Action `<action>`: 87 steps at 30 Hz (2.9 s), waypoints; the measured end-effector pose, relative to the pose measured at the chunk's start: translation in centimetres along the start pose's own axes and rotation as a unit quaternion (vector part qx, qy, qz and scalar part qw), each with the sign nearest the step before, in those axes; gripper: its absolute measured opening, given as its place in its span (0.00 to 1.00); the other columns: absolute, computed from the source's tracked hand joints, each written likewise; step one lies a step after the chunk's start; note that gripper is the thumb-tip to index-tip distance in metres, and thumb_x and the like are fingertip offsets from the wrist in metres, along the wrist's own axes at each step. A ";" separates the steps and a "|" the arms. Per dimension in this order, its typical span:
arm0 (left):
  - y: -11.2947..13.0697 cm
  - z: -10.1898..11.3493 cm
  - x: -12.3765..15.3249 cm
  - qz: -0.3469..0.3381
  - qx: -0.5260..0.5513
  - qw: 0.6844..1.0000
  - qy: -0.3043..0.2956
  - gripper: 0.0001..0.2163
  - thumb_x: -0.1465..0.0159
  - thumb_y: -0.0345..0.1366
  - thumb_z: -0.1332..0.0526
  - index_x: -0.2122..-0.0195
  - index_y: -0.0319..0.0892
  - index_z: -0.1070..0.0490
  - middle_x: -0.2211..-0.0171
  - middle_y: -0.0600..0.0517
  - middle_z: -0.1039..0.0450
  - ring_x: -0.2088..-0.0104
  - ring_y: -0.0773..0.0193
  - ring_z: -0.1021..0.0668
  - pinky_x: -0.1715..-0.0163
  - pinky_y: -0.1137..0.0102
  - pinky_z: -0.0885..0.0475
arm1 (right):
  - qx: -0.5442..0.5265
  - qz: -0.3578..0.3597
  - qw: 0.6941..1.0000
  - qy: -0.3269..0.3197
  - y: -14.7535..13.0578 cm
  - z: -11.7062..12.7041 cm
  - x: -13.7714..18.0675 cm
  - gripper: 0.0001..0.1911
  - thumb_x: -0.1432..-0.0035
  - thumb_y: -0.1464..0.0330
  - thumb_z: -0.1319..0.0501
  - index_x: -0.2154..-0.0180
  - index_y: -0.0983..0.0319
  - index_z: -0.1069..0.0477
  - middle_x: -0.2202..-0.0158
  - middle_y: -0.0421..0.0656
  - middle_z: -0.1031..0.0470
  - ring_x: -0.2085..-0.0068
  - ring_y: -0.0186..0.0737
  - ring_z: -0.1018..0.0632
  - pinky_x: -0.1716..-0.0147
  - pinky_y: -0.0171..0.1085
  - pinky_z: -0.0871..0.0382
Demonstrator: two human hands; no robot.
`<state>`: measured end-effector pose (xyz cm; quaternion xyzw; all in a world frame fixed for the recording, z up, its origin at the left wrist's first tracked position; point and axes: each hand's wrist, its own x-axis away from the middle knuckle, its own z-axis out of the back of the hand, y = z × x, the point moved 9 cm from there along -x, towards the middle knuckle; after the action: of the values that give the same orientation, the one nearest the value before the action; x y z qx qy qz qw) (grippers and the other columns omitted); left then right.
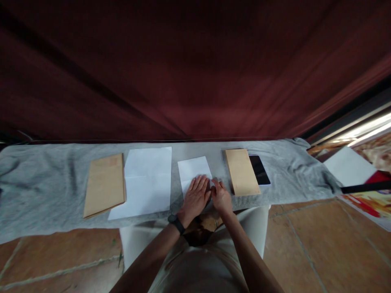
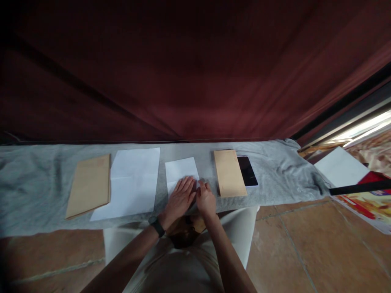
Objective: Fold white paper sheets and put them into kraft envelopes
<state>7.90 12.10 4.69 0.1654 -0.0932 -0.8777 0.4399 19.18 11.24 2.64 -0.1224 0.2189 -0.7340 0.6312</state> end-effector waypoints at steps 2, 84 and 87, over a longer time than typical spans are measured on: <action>0.1 -0.4 -0.2 0.007 -0.023 1.000 -0.011 0.24 0.26 0.40 0.53 0.32 0.35 0.41 0.30 0.41 0.43 0.29 0.53 0.42 0.30 0.52 0.45 | 0.002 -0.008 1.000 -0.014 0.1 0.0 0.0 0.21 0.31 0.70 0.50 0.41 0.59 0.30 0.52 0.49 0.23 0.62 0.43 0.19 0.63 0.36 0.28; -7.7 -1.2 -9.1 0.040 -0.068 0.997 0.008 0.27 0.27 0.48 0.52 0.30 0.44 0.44 0.29 0.46 0.45 0.28 0.52 0.43 0.29 0.51 0.50 | 0.008 0.057 0.996 0.075 -0.5 -0.2 1.5 0.19 0.32 0.74 0.46 0.42 0.61 0.31 0.59 0.47 0.25 0.61 0.41 0.22 0.63 0.35 0.29; -9.2 -0.5 -8.5 0.060 -0.076 0.995 0.010 0.27 0.27 0.47 0.54 0.30 0.43 0.43 0.29 0.45 0.45 0.28 0.52 0.43 0.30 0.51 0.49 | 0.014 0.055 0.995 0.080 -0.4 -0.2 1.6 0.18 0.31 0.74 0.46 0.43 0.61 0.30 0.60 0.46 0.24 0.62 0.40 0.23 0.64 0.36 0.29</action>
<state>6.06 24.38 3.17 0.1348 -0.0313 -0.8525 0.5040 18.45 9.79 2.47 -0.0420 0.2648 -0.7089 0.6524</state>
